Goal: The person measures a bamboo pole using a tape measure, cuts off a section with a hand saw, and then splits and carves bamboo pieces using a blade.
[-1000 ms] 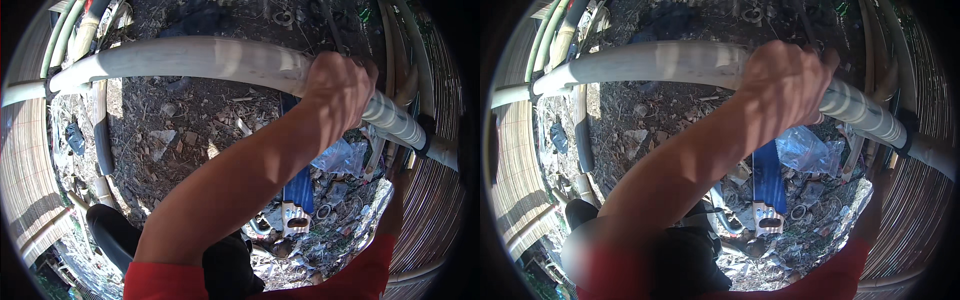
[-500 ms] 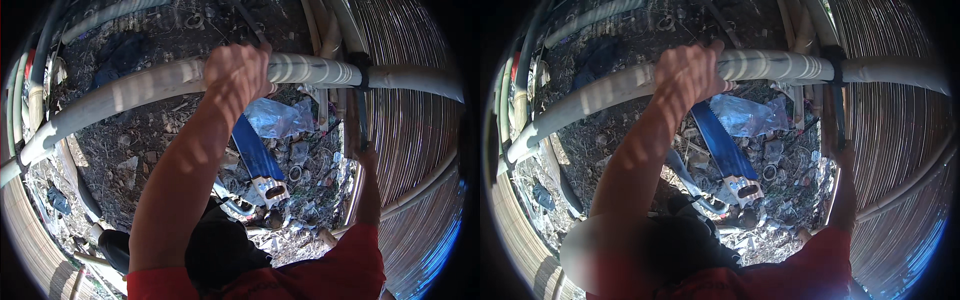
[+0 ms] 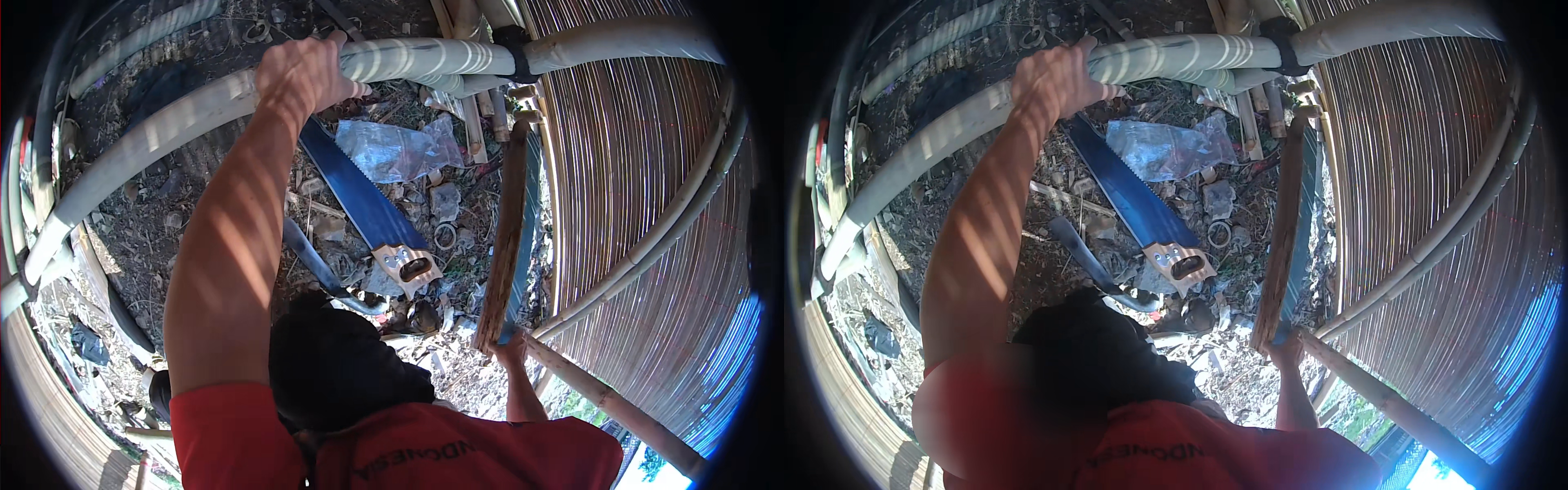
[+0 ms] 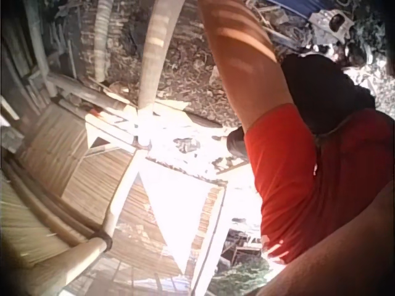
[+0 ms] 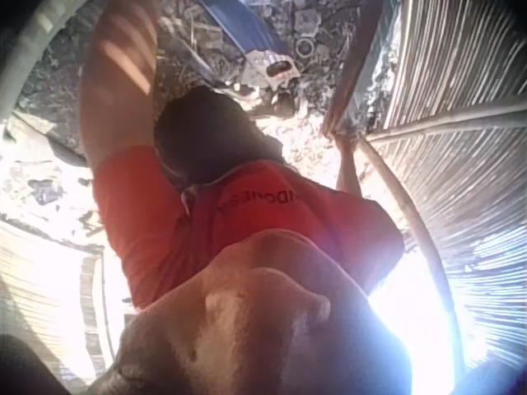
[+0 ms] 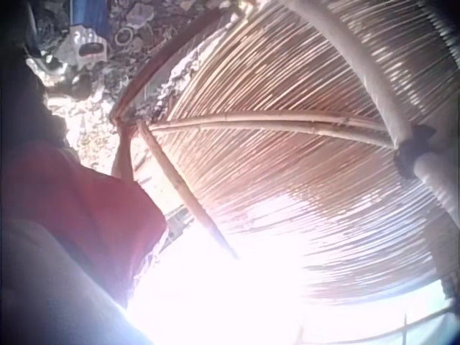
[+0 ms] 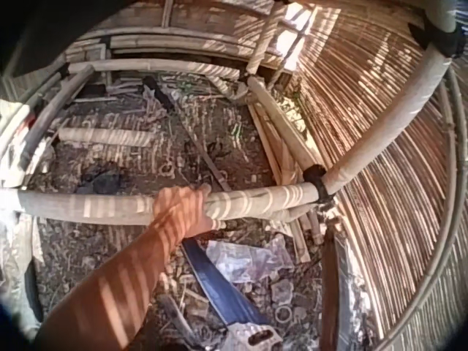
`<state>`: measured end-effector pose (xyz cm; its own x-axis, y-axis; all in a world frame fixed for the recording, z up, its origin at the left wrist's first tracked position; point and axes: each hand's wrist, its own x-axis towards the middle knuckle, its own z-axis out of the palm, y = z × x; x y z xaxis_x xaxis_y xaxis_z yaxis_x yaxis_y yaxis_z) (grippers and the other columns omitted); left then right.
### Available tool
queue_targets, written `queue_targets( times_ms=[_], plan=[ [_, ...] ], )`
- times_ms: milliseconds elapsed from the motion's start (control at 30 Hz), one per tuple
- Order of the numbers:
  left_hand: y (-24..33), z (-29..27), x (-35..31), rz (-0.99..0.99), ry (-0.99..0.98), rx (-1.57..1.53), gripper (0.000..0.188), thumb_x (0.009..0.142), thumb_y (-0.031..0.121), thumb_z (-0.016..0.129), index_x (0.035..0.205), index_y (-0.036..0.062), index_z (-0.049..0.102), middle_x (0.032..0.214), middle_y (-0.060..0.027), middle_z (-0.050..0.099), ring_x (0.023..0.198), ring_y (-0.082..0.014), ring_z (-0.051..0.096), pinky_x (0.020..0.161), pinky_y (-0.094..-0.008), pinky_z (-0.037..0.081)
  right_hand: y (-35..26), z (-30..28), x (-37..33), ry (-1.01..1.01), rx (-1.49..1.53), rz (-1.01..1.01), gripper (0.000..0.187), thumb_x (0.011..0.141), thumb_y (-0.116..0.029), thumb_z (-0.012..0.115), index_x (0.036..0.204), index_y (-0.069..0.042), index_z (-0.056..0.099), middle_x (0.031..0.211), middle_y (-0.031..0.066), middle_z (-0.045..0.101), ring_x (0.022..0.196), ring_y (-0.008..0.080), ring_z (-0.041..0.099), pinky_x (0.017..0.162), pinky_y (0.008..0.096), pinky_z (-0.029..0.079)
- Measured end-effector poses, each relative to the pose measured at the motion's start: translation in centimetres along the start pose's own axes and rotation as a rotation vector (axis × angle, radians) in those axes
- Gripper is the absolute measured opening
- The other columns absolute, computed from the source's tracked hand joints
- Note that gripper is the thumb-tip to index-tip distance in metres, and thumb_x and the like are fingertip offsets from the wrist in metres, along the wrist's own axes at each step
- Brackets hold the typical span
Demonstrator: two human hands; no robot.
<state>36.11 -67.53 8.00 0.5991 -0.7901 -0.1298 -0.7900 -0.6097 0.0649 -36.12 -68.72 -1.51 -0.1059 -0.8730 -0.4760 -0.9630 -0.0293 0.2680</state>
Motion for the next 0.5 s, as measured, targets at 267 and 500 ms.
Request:
queue_targets(
  times_ms=[267,500],
  plan=[
    [-5.1,-1.2,-3.3,0.027,0.032,-1.126,0.105,0.083,0.078,0.066,0.155,0.0031,0.045,0.158,-0.0247,0.045,0.147,-0.0354,0.044,0.121,-0.0451,0.035,-9.5,1.4,12.7,-0.18,0.786,-0.084,0.1,0.077,-0.067,0.082,0.149,-0.006,0.046,0.132,0.0159,0.061,0.116,0.0326,0.06,0.095,0.0508,0.052],
    [-25.1,-4.5,-29.6,-0.387,0.065,-0.817,0.08,0.089,0.065,0.072,0.139,0.0026,0.063,0.133,-0.0167,0.067,0.123,-0.0284,0.064,0.103,-0.0393,0.051,-17.1,-1.1,17.3,-0.798,0.922,-0.01,0.1,0.078,-0.055,0.086,0.157,-0.015,0.041,0.152,0.016,0.048,0.134,0.0329,0.053,0.1,0.0533,0.051]
  ],
)
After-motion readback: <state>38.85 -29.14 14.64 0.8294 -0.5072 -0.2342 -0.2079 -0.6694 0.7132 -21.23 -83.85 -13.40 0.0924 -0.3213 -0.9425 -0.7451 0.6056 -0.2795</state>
